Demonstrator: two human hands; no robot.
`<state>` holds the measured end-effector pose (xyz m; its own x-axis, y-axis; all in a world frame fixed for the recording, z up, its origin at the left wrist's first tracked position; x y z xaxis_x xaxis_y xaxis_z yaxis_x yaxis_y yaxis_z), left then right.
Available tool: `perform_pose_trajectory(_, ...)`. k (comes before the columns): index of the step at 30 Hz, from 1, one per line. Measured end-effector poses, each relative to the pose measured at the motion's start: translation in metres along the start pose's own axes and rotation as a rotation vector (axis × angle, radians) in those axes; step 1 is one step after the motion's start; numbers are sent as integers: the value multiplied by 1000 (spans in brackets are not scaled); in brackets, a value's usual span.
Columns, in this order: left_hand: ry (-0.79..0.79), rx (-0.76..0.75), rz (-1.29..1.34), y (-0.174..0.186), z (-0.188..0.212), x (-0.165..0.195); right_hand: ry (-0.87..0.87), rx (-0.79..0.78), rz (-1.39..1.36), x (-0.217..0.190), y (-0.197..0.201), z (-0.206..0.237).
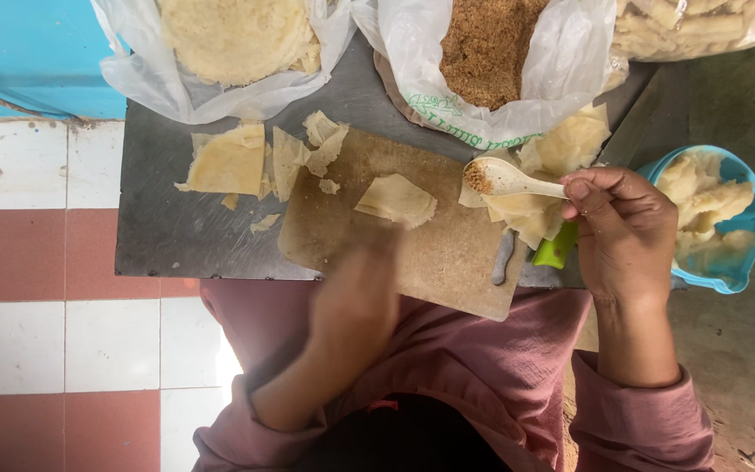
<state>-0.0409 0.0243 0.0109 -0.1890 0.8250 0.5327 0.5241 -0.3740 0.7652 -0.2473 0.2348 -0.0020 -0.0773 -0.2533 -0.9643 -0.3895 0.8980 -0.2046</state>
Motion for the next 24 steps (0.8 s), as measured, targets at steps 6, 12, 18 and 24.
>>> perform_pose_trajectory(6,169,82,59,12,-40,-38,-9,-25,28,0,-10,2)
perform_pose_trajectory(12,199,-96,295,-7,-60,-23,-11,-37,4,-3,-15,6)
perform_pose_trajectory(18,297,-122,393,-5,-57,-32,-12,-53,38,-3,-18,8)
perform_pose_trajectory(24,322,47,169,10,-48,-34,-1,-162,210,8,-52,13)
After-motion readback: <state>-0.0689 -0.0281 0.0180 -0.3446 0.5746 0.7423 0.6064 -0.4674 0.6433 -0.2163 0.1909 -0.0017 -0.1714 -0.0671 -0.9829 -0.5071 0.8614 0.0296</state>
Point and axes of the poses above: each hand's wrist, its own z-axis away from the middle knuckle, its own y-axis out of the back of the hand, x = y × z, the point moved 6 cm from there along -z, towards the middle knuckle, and after that the axes turned 9 degrees about y, right-handed, at the moved point
